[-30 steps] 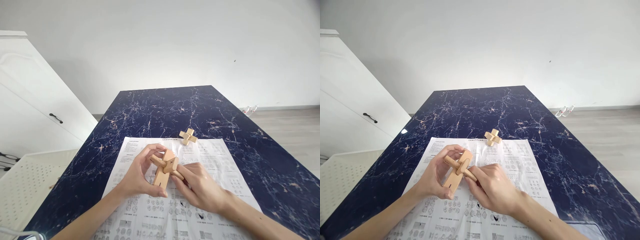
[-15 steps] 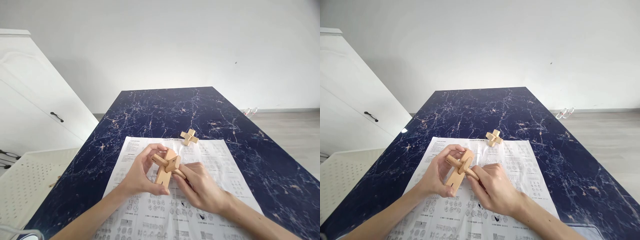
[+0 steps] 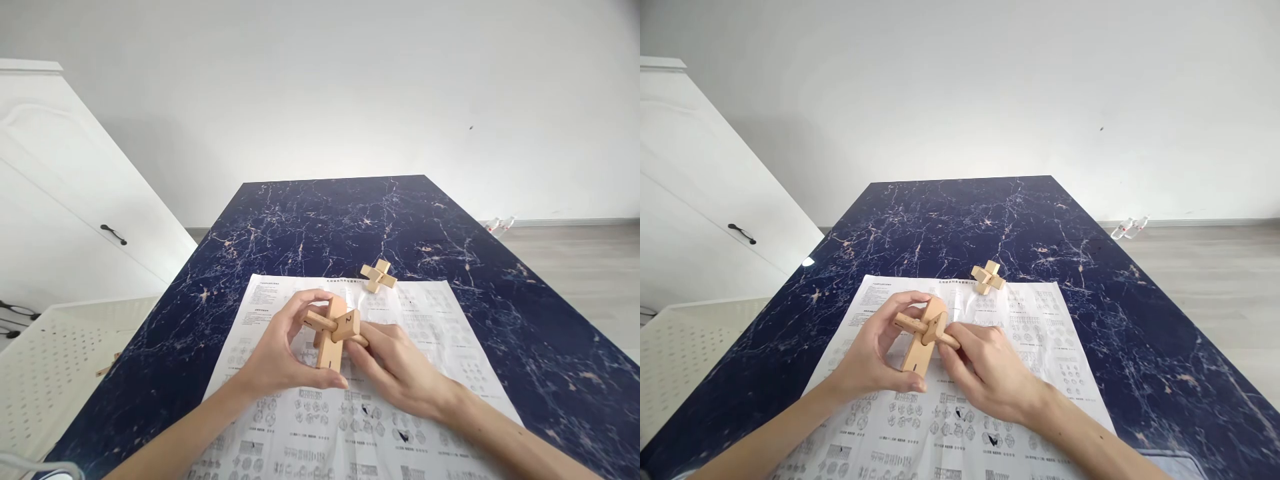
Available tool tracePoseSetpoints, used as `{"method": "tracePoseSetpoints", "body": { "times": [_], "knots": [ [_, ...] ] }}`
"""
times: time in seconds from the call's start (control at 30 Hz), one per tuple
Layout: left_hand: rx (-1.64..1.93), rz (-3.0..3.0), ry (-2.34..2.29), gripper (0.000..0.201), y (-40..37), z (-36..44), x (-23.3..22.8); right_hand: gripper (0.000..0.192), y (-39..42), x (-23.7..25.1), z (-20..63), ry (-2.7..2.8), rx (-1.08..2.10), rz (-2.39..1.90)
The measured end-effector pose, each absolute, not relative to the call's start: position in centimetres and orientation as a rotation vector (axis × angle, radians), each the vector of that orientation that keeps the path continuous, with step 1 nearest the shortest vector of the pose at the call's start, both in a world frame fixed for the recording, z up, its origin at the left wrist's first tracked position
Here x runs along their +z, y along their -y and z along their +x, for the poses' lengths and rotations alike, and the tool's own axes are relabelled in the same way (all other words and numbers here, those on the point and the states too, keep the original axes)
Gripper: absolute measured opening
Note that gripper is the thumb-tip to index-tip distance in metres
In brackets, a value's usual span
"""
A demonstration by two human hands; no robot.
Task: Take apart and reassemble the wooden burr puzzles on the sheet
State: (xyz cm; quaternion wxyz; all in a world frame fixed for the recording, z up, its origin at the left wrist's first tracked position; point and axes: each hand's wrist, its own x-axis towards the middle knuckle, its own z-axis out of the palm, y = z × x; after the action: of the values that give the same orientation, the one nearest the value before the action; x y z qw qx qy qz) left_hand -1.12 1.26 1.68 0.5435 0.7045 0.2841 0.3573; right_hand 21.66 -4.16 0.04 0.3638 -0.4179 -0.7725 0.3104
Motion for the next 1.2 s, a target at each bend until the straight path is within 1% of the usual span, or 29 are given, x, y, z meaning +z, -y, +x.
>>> {"method": "tracePoseSetpoints", "body": {
  "times": [0.07, 0.17, 0.27, 0.37, 0.47, 0.57, 0.7, 0.77, 0.93, 1.2],
  "knots": [
    [0.87, 1.794, -0.743, 0.092, -1.0, -1.1, 2.0, 0.025, 4.0, 0.4, 22.1, 1.896, 0.768, -1.063],
    [0.859, 2.011, -0.857, 0.09, -0.7, -0.9, 2.2, 0.034, 4.0, 0.9, 22.3, 1.751, 0.778, -1.127],
    [0.862, 2.166, -0.892, 0.092, -0.4, -0.7, 2.2, 0.043, 3.9, 1.2, 22.1, 1.732, 1.01, -1.239],
    [0.86, 2.215, -0.869, 0.093, -0.5, -0.7, 1.9, 0.049, 3.7, 1.3, 22.0, 1.674, 1.288, -1.24],
    [0.778, 2.205, -0.848, 0.099, -1.0, -1.0, 1.6, 0.05, 3.4, 1.2, 22.4, 1.586, 1.589, -1.18],
    [0.673, 2.17, -0.857, 0.102, -1.5, -1.1, 1.6, 0.05, 3.0, 0.9, 22.8, 1.52, 1.738, -1.188],
    [0.614, 2.14, -0.9, 0.091, -1.8, -0.9, 1.8, 0.054, 2.9, 0.8, 22.8, 1.512, 1.73, -1.254],
    [0.61, 2.135, -0.911, 0.089, -1.8, -0.8, 1.9, 0.053, 3.0, 0.8, 22.7, 1.498, 1.723, -1.26],
    [0.62, 2.134, -0.92, 0.087, -1.7, -0.7, 1.9, 0.047, 3.3, 0.4, 22.7, 1.528, 1.655, -1.292],
    [0.623, 2.125, -0.921, 0.081, -1.8, -0.4, 2.2, 0.052, 3.2, 0.5, 22.7, 1.538, 1.684, -1.31]
  ]
}}
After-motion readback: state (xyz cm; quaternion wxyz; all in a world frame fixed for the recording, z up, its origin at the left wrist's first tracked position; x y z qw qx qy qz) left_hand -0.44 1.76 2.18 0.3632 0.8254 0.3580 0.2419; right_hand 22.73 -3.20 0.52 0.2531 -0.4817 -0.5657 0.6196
